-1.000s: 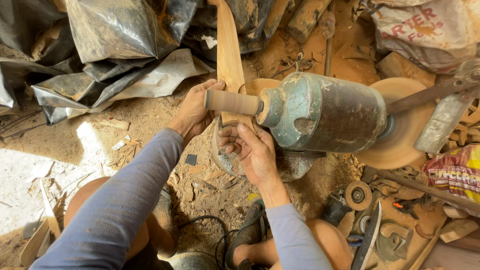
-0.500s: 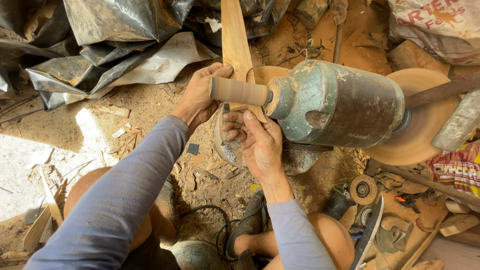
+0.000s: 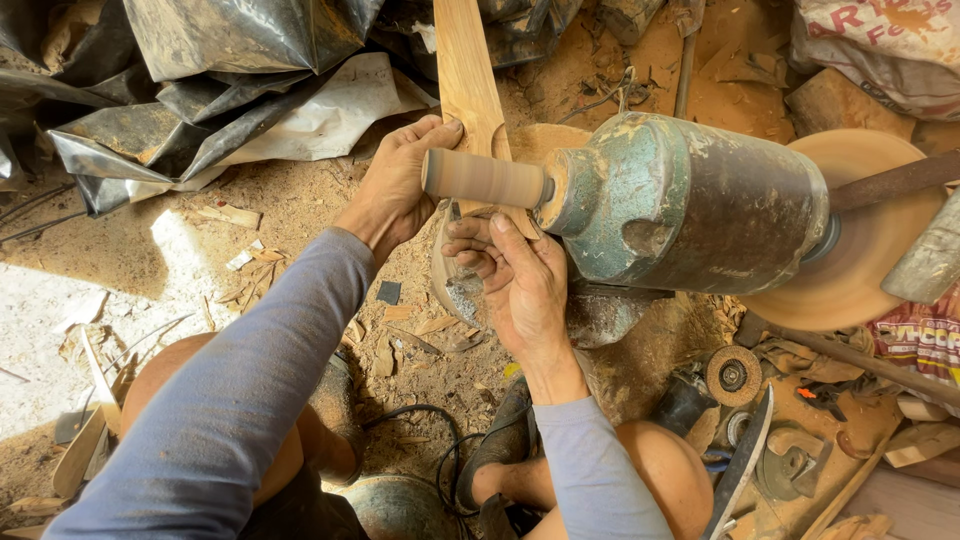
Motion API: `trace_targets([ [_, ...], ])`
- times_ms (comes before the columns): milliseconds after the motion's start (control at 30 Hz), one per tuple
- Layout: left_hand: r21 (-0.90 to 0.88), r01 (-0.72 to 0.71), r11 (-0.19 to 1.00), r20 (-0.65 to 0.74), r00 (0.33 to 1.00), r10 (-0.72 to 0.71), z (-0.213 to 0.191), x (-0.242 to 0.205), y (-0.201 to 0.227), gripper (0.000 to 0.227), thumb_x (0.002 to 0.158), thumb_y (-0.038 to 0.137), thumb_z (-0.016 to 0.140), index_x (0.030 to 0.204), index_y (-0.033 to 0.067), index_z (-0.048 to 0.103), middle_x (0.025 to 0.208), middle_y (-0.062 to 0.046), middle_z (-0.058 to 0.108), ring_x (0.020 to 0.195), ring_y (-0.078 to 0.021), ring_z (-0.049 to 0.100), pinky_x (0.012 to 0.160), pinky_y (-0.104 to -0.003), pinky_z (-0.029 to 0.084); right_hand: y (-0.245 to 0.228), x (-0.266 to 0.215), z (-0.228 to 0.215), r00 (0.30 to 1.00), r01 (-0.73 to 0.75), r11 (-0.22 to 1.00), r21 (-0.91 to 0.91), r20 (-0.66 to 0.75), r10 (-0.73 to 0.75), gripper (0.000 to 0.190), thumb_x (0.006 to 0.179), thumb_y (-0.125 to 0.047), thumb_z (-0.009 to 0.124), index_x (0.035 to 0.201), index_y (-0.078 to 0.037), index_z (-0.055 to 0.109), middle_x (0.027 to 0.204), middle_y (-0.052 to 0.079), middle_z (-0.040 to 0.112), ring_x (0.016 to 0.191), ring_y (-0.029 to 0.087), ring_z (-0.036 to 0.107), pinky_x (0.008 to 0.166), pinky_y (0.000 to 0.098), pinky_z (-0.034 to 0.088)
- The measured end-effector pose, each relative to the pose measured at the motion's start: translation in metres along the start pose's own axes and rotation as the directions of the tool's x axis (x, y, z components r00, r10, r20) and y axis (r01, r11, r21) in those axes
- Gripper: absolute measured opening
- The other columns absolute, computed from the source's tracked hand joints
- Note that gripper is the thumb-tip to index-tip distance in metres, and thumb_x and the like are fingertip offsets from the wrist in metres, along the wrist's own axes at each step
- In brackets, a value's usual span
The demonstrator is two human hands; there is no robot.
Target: The person shapes a curved wooden piece using a bench grinder and an angle grinder. They hold the wood against the rotating grinding wheel to smooth and refine its edges, then switch to the angle grinder for additional shaping.
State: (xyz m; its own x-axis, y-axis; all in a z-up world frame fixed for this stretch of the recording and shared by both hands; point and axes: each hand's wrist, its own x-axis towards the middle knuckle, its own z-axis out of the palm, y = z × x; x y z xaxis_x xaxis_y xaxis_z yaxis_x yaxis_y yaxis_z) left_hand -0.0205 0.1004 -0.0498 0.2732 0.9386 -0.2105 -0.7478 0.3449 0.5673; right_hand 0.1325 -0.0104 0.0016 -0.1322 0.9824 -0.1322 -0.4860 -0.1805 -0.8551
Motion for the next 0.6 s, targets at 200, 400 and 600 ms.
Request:
trace_targets([
  [200,-0.011,0.009,1.000,-0.013,1.000,-0.010,0.004,-0.005,0.000,0.014,0.102,0.008,0.061,0.109,-0.0042,0.063,0.091,-0.011,0.071,0.069,-0.0133,0.071,0.063,-0.025,0.064,0.002,-0.003,-0.002,0.999,0.009,1.000,-0.002,-0.031,-0.009,0.029,0.109,-0.017,0.053,0.120,0.009,0.063,0.107,0.020,0.073,0.092,0.023,0.072,0.082,0.0306,0.058],
  [400,-0.022,0.010,1.000,-0.005,1.000,-0.010,0.003,-0.002,0.002,0.013,0.101,0.008,0.061,0.108,-0.0038,0.063,0.091,-0.010,0.071,0.071,-0.0134,0.071,0.065,-0.026,0.064,0.004,-0.001,-0.001,1.000,0.021,1.000,-0.006,-0.021,-0.021,0.029,0.110,-0.018,0.055,0.118,0.008,0.065,0.106,0.019,0.073,0.091,0.022,0.071,0.082,0.0300,0.058],
  [600,-0.057,-0.005,0.998,0.028,1.000,0.006,-0.005,0.000,-0.003,0.011,0.105,0.009,0.061,0.106,-0.0027,0.062,0.091,-0.009,0.071,0.071,-0.0132,0.070,0.066,-0.026,0.063,0.006,-0.001,-0.003,1.000,0.020,1.000,0.015,-0.014,-0.020,0.026,0.108,-0.017,0.056,0.119,0.006,0.065,0.106,0.018,0.074,0.091,0.022,0.072,0.083,0.0304,0.058],
])
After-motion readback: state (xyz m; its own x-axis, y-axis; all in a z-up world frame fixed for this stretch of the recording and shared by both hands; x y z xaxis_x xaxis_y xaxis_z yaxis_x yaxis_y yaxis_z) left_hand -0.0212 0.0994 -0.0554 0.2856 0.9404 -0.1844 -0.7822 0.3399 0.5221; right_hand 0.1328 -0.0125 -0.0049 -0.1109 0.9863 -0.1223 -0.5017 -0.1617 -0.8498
